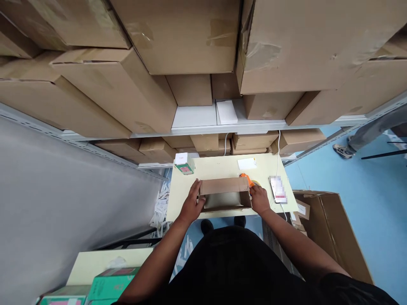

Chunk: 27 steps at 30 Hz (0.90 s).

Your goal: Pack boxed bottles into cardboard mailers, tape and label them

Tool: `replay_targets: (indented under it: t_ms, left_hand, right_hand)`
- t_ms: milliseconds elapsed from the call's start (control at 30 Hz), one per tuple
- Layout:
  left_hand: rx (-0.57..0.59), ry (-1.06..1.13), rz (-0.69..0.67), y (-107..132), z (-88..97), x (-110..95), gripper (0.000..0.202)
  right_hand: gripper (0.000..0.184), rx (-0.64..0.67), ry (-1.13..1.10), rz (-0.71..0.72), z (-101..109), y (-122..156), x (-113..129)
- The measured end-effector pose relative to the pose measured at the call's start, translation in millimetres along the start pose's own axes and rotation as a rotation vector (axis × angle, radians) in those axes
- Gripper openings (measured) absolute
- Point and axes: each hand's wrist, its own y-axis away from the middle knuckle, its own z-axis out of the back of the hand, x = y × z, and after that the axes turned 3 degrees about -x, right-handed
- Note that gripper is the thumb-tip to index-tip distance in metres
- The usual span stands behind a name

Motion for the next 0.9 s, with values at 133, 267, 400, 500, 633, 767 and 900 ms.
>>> replay_targets:
  t_ms: [133, 267, 400, 500, 633, 767, 900]
  left_hand:
    - [-0.070, 0.014, 0.004, -1.3, -2.6, -4.3, 0.054]
    - [-0.107, 0.009, 0.091, -10.2, -7.5, -4.6, 0.052]
    - [-0.099, -0.036, 0.108, -17.7, -9.1, -4.6, 0.053]
    - [-0.104, -0.061, 0.105, -18.4, -9.8, -5.2, 0.055]
    - [-0.100, -0.072, 0.081, -12.0, -11.3, -5.2, 0.056]
    - [-0.094, -0.099, 0.039, -2.2, -12.8, -1.6, 0.058]
    - [-0.084, -0.113, 0.038, 6.1, -14.6, 7.1, 0.061]
  right_hand:
    - [0.036, 0.075, 0.057, -0.067, -14.1, -18.9, 1.7]
    - [0.037, 0.131, 0.088, -0.159, -21.3, -31.6, 2.8]
    - [0.040, 0.181, 0.100, -0.156, -16.9, -32.2, 3.3]
    - [0.045, 0.184, 0.099, -0.152, -12.7, -31.5, 7.9]
    - [0.032, 0.086, 0.060, -0.187, -8.7, -30.4, 16.6]
    - [0.022, -0.049, -0.203, -0.244, -6.9, -22.0, 18.4]
    - [0.028, -0.020, -0.647, -0.250, -13.8, -9.3, 21.3]
